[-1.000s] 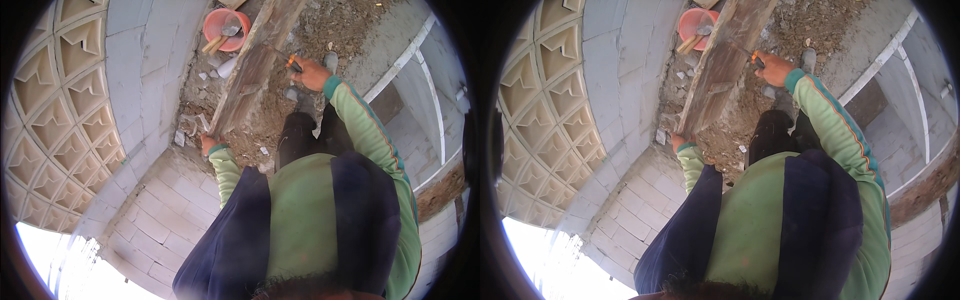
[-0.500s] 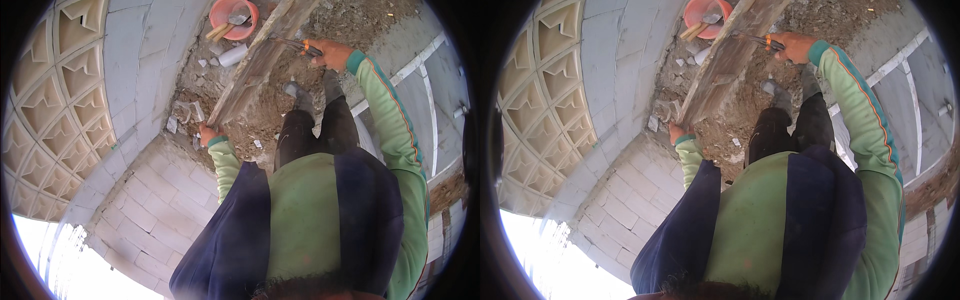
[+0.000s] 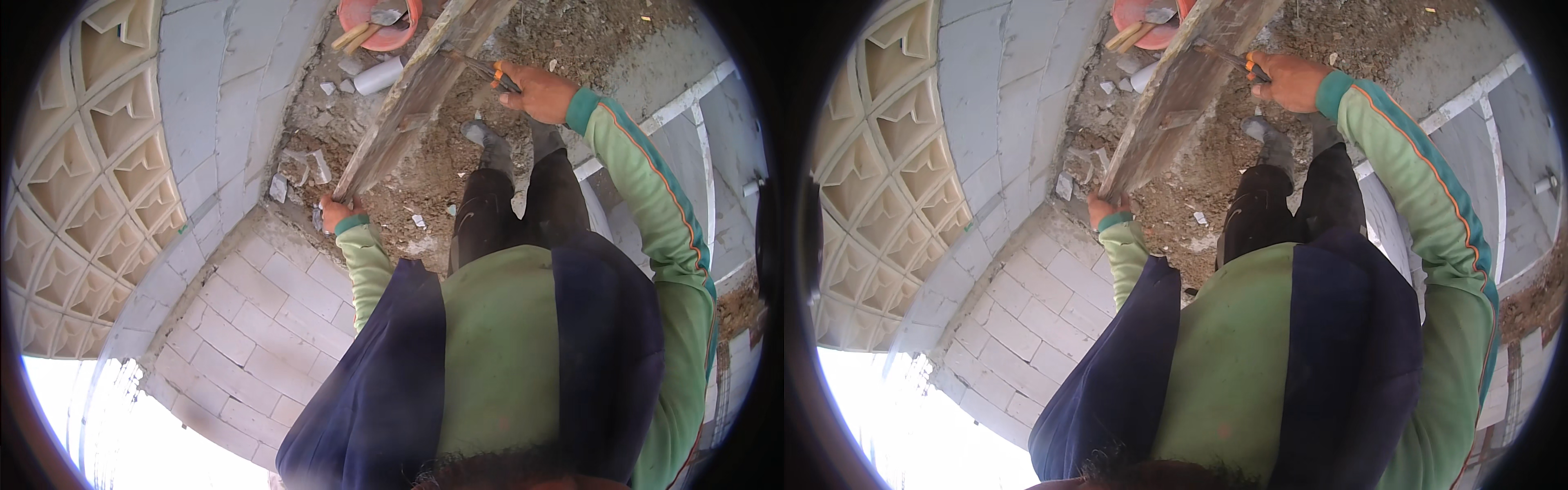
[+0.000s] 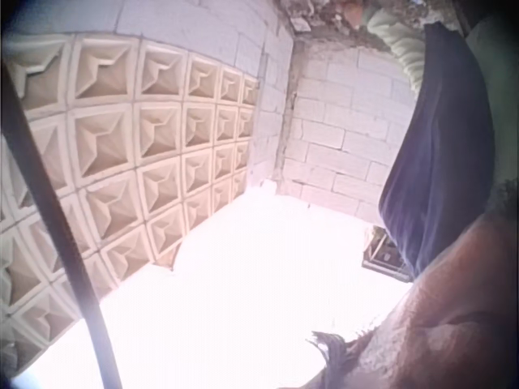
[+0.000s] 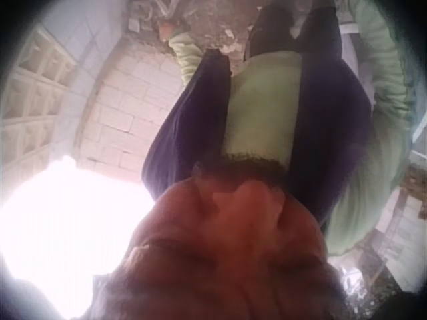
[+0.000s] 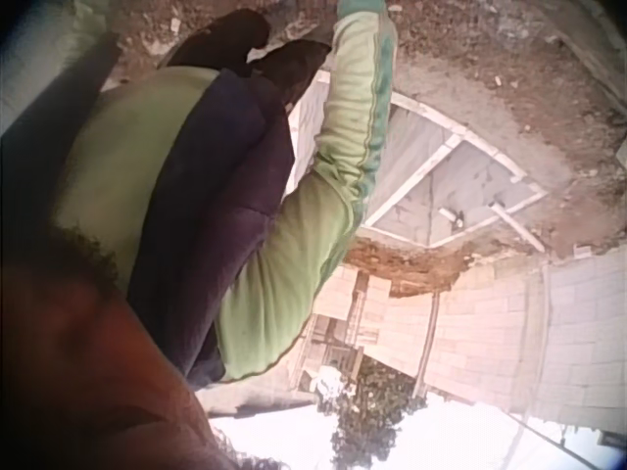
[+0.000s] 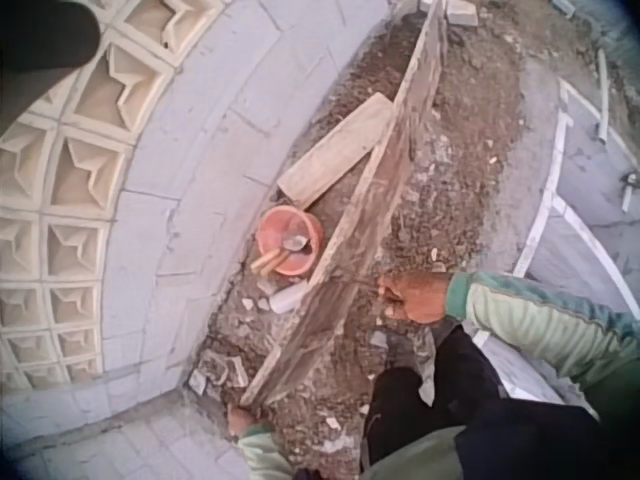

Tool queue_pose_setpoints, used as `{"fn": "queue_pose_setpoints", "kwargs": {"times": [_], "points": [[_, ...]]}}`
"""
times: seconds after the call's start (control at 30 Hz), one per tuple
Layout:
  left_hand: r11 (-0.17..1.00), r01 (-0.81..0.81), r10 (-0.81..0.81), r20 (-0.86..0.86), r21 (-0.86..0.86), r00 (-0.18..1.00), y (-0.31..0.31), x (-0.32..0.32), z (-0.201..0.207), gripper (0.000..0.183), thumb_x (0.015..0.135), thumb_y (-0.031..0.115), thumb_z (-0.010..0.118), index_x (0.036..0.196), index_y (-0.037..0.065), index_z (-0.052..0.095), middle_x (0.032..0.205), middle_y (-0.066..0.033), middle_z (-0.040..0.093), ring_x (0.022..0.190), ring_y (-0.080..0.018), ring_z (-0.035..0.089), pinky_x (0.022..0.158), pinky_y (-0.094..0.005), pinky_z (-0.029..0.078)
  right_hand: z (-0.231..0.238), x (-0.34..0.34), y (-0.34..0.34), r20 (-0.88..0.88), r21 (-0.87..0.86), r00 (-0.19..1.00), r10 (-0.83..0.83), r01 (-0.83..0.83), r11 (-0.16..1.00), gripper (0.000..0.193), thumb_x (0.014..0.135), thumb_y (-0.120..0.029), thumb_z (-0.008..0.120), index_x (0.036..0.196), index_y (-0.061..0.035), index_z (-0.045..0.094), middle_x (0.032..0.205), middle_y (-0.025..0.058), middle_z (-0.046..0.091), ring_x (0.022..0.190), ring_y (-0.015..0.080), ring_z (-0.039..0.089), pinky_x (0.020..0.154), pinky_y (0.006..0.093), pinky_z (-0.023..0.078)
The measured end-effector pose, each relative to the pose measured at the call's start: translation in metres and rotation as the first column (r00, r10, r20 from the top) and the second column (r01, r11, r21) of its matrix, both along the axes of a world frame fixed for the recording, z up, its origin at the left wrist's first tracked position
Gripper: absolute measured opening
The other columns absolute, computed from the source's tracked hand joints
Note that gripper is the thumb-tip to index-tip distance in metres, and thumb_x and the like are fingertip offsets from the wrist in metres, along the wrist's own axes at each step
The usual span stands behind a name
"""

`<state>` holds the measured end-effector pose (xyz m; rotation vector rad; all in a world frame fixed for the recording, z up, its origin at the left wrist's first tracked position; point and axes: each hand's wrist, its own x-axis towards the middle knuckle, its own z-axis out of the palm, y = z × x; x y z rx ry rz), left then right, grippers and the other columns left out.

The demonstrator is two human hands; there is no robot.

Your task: The person uses pliers to twist and cut wire, securing a curved wooden board into place on a construction site.

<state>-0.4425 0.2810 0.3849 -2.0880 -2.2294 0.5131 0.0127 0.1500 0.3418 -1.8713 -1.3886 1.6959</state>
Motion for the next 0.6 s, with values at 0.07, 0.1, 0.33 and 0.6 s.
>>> {"fn": "queue_pose_setpoints", "kwargs": {"times": [0.07, 0.1, 0.33, 0.6], "points": [[1.0, -0.023, 0.023, 0.063, -0.003, 0.998, 0.002, -0.007, -0.002, 0.066, 0.067, 0.027, 0.09, 0.121, 0.008, 0.057, 0.105, -0.0152, 0.072, 0.097, -0.0333, 0.07, 0.085, -0.0405, 0.054, 0.003, -0.022, -0.007, -0.003, 0.118, 0.976, -0.216, 0.215, 0.969, 0.059, 0.099, -0.028, 0.059, 0.147, -0.0024, 0.038, 0.118, 0.0255, 0.062, 0.11, 0.0435, 0.06, 0.097, 0.048, 0.046], [1.0, -0.023, 0.023, 0.06, -0.005, 0.998, 0.002, -0.008, -0.002, 0.066, 0.067, 0.027, 0.09, 0.121, 0.008, 0.057, 0.105, -0.0152, 0.072, 0.097, -0.0333, 0.07, 0.085, -0.0405, 0.054, 0.007, -0.028, -0.005, -0.015, 0.061, 0.967, -0.253, 0.254, 0.965, 0.057, 0.1, -0.028, 0.058, 0.146, -0.0014, 0.038, 0.118, 0.0258, 0.061, 0.112, 0.0437, 0.059, 0.095, 0.0502, 0.046], [1.0, -0.01, 0.011, 0.052, -0.015, 0.999, 0.007, -0.006, 0.002, 0.068, 0.066, 0.028, 0.09, 0.121, 0.006, 0.057, 0.106, -0.0157, 0.071, 0.099, -0.0341, 0.069, 0.086, -0.0411, 0.054, -0.004, -0.07, -0.012, 0.056, 0.207, 0.885, -0.462, 0.443, 0.873, 0.048, 0.1, -0.025, 0.057, 0.14, -0.0002, 0.044, 0.111, 0.0255, 0.064, 0.103, 0.0445, 0.062, 0.09, 0.053, 0.048], [0.995, -0.06, 0.062, 0.024, -0.075, 0.998, 0.012, 0.0, -0.004, 0.066, 0.07, 0.026, 0.086, 0.124, 0.006, 0.054, 0.11, -0.0166, 0.069, 0.101, -0.034, 0.068, 0.086, -0.0418, 0.054, -0.078, -0.17, 0.011, -0.125, 0.111, 0.553, -0.824, 0.833, 0.542, 0.049, 0.102, -0.032, 0.056, 0.139, -0.002, 0.045, 0.107, 0.023, 0.066, 0.094, 0.0371, 0.067, 0.079, 0.0459, 0.05]]}}
